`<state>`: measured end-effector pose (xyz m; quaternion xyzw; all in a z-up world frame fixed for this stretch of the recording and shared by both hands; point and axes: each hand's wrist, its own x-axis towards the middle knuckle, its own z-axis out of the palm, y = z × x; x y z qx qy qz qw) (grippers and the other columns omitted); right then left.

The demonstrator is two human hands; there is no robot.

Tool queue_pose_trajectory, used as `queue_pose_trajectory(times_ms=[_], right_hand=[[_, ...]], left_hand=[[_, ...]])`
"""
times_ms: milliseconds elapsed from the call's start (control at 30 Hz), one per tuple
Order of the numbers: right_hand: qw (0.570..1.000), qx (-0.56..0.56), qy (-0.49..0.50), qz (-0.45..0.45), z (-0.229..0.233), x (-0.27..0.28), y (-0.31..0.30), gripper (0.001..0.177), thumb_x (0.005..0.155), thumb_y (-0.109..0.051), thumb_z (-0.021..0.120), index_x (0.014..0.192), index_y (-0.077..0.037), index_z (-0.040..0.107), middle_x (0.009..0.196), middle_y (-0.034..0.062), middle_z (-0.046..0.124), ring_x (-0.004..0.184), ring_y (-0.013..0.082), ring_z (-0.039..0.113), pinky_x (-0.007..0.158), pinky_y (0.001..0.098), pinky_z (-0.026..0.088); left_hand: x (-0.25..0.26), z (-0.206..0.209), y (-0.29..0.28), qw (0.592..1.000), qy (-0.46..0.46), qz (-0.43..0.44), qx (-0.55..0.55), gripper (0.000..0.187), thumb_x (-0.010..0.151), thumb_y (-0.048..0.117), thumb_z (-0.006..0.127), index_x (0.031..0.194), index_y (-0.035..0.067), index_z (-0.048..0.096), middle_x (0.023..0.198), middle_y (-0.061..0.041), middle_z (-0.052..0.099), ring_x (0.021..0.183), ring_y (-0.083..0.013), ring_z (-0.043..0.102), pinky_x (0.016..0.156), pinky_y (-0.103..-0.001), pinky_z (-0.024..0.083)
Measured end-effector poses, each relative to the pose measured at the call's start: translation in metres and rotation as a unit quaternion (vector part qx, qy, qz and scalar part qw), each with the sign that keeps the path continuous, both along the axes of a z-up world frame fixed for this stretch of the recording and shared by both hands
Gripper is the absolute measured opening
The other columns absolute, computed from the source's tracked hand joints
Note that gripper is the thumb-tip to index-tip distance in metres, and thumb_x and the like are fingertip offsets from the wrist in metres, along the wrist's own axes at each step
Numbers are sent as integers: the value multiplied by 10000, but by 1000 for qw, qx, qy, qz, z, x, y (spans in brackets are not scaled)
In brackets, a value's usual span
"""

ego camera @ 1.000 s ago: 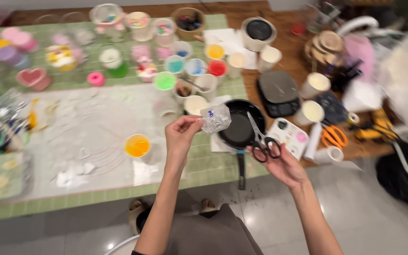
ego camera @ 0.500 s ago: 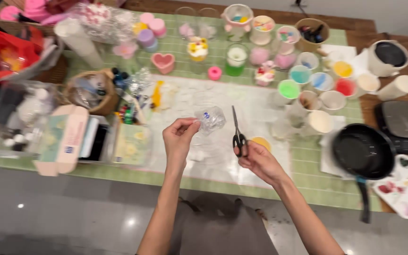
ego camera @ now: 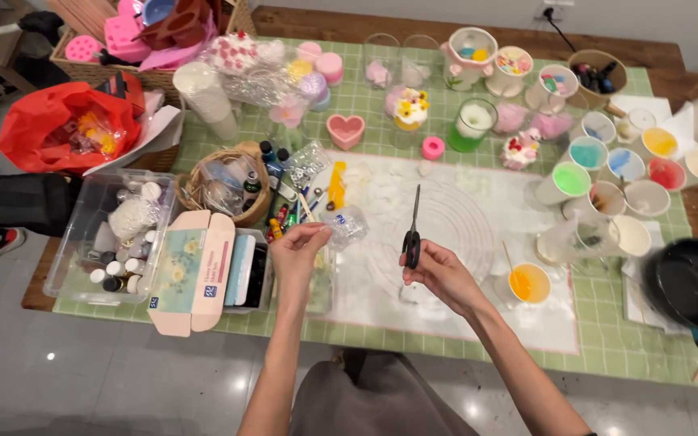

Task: Preparing candle making supplies by cutting and sealing small components.

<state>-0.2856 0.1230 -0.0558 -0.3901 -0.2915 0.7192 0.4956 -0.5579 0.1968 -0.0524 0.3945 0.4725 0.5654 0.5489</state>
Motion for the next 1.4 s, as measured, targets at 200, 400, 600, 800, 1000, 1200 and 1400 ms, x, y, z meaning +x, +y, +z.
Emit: queue_pose_trajectory(times_ms=[200, 400, 600, 800, 1000, 1200, 1400], right_hand=[[995, 20, -29, 92, -12, -45, 56, 227, 897, -57, 728, 1100, -40, 627, 897, 64, 671, 733, 171, 648, 699, 338, 550], [976, -14, 20, 217, 12, -120, 82, 255, 897, -108, 757, 1101, -1, 648, 903, 76, 679, 717, 157, 639, 659, 309, 534], [969, -16, 29, 243, 13, -185, 106, 340, 970, -366, 660, 1024, -35, 604, 844, 63, 641, 671, 149, 610, 614, 301, 503], [976, -73, 10, 204, -1, -248, 114, 656, 983, -691, 412, 965, -56, 576, 779, 41, 624, 587, 128, 574, 542, 261, 459], [984, -63, 76, 148, -16, -307, 106, 664, 995, -709, 385, 964, -72, 569, 784, 26, 612, 575, 116, 547, 521, 243, 408], [992, -93, 42, 79, -4, -351, 109, 661, 971, -707, 404, 882, -77, 582, 689, 23, 596, 524, 113, 515, 488, 244, 382], [990, -136, -27, -3, 9, -359, 118, 594, 976, -640, 509, 753, -91, 546, 579, 1, 511, 401, 77, 357, 383, 236, 224]], left_hand=[[-35, 3, 30, 999, -29, 44, 10, 90, 837, -24, 788, 917, -52, 761, 1035, -88, 743, 872, -114, 688, 788, -258, 554], [-66, 6, 60, 995, 5, 78, 56, 75, 873, -15, 778, 935, -53, 761, 1054, -73, 734, 904, -97, 680, 813, -228, 547], [-108, 7, 100, 993, 52, 43, 102, 72, 879, -5, 771, 934, -47, 754, 1089, -72, 695, 904, -102, 688, 785, -237, 583], [-158, 37, 112, 989, 103, -8, 107, 83, 881, 6, 758, 953, -35, 763, 1096, -67, 694, 907, -115, 717, 798, -251, 607], [-210, 35, 111, 953, 233, -57, 184, 68, 881, -4, 754, 948, -14, 749, 1115, -92, 722, 883, -163, 748, 774, -280, 601], [-232, 32, 112, 901, 301, -96, 298, 111, 855, -63, 691, 962, -42, 713, 1195, -149, 706, 945, -278, 751, 793, -340, 586], [-234, 19, 113, 897, 305, -105, 301, 117, 876, -59, 679, 983, -31, 715, 1164, -139, 719, 921, -286, 761, 776, -355, 597]])
